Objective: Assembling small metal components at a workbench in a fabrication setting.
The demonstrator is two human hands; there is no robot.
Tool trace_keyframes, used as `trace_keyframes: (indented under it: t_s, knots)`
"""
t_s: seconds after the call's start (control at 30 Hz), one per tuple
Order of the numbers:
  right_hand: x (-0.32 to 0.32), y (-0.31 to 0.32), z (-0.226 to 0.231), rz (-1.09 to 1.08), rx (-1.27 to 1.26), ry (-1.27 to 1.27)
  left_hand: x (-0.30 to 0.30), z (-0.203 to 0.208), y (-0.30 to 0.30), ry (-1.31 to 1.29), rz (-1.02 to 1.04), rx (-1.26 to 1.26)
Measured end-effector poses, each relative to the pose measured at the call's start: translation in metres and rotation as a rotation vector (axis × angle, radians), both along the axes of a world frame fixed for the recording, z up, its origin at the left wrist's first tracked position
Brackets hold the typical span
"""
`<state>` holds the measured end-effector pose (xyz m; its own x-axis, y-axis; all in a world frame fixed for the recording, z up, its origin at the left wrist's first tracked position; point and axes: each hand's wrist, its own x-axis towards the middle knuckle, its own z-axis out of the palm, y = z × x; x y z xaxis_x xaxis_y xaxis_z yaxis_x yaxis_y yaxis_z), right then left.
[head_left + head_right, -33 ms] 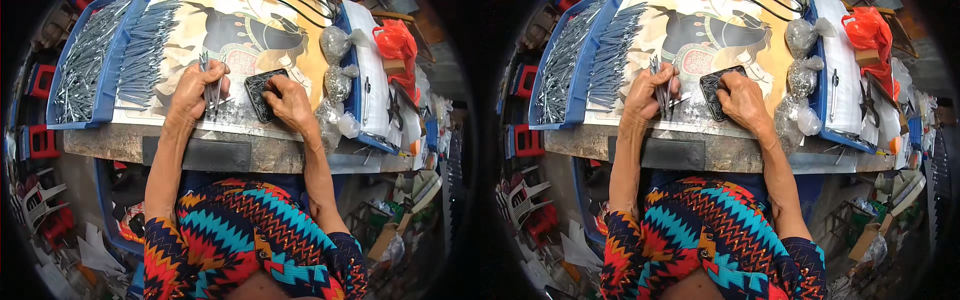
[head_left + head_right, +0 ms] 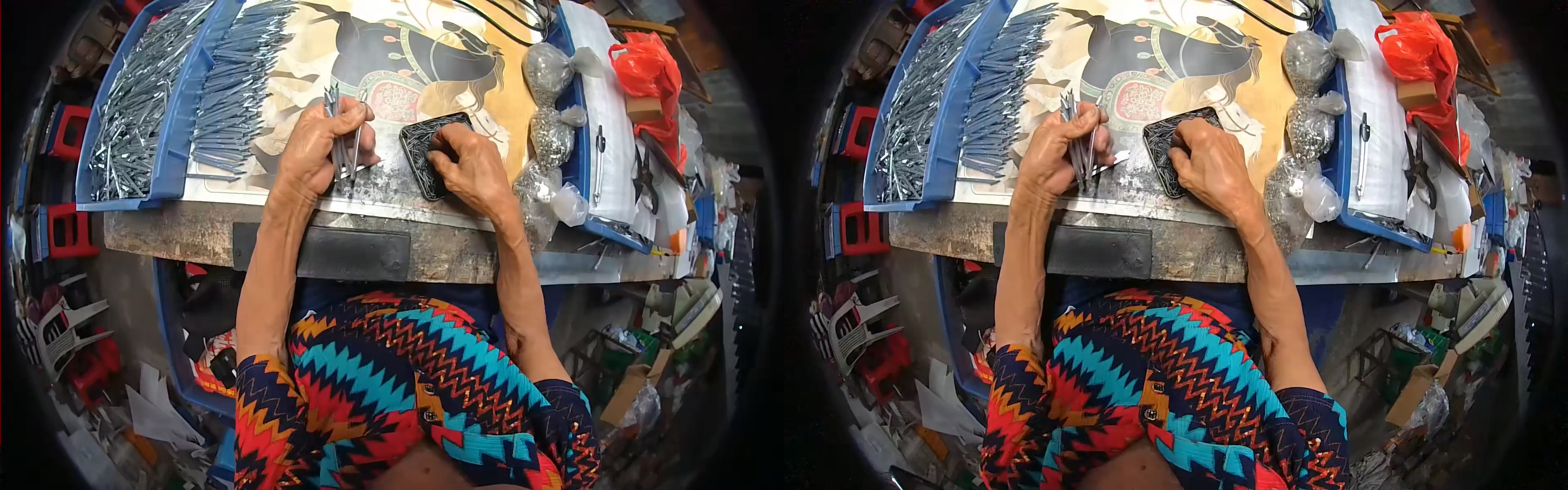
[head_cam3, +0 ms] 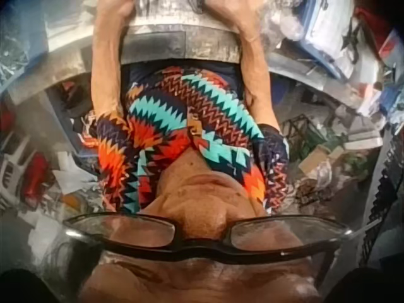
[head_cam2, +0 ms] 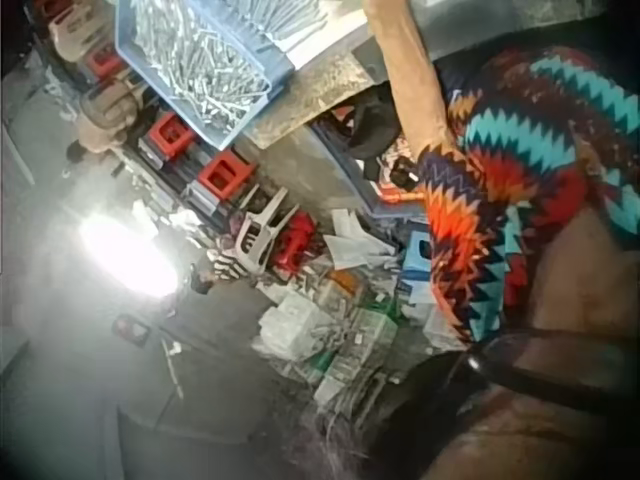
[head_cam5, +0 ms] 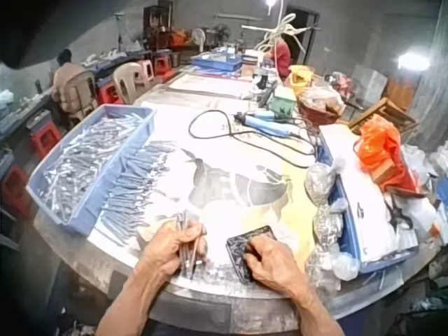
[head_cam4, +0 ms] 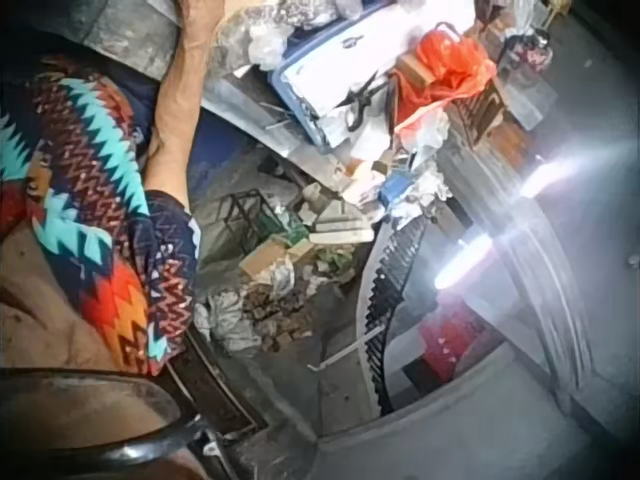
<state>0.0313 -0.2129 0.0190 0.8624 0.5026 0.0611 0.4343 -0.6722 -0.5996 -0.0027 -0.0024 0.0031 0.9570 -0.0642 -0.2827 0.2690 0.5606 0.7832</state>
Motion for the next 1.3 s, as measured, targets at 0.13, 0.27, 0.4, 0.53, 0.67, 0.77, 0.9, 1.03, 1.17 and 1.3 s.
trace_keyframes:
  t_s: [0.13,0.27,0.4,0.53,0.67,0.77,0.9,1.03,1.17,1.3]
  knots:
    - [-0.001,-0.001,-0.004,0.027,-0.004,-0.086,-0.002,0.014,-0.005,0.023,-0.047,0.261]
    - [-0.001,0.002,-0.009,0.060,-0.035,-0.156,-0.001,-0.004,0.000,-0.134,-0.109,1.069]
    - [-0.001,0.003,-0.009,0.072,-0.022,-0.172,-0.005,-0.006,0.000,-0.171,-0.213,1.250]
    - [-0.001,0.001,-0.007,0.039,-0.011,-0.131,-0.008,0.009,-0.005,-0.155,-0.325,1.361]
    - [0.003,-0.003,-0.007,0.012,0.059,-0.101,-0.010,0.007,-0.007,-0.228,-0.326,1.473]
    - [0.005,-0.005,-0.008,-0.034,0.090,-0.034,-0.011,0.009,-0.009,-0.236,-0.341,1.480]
    - [0.007,-0.005,-0.006,-0.048,0.215,0.008,-0.013,0.006,-0.009,-0.310,-0.214,1.476]
    - [0.011,-0.008,-0.010,-0.038,0.274,0.049,-0.008,0.015,-0.010,-0.178,-0.128,1.157]
    - [0.003,0.001,0.007,-0.094,0.558,0.475,-0.006,0.013,-0.010,-0.135,-0.040,0.817]
    - [0.000,0.006,0.010,-0.108,0.767,0.627,-0.008,0.021,-0.014,-0.063,-0.092,0.573]
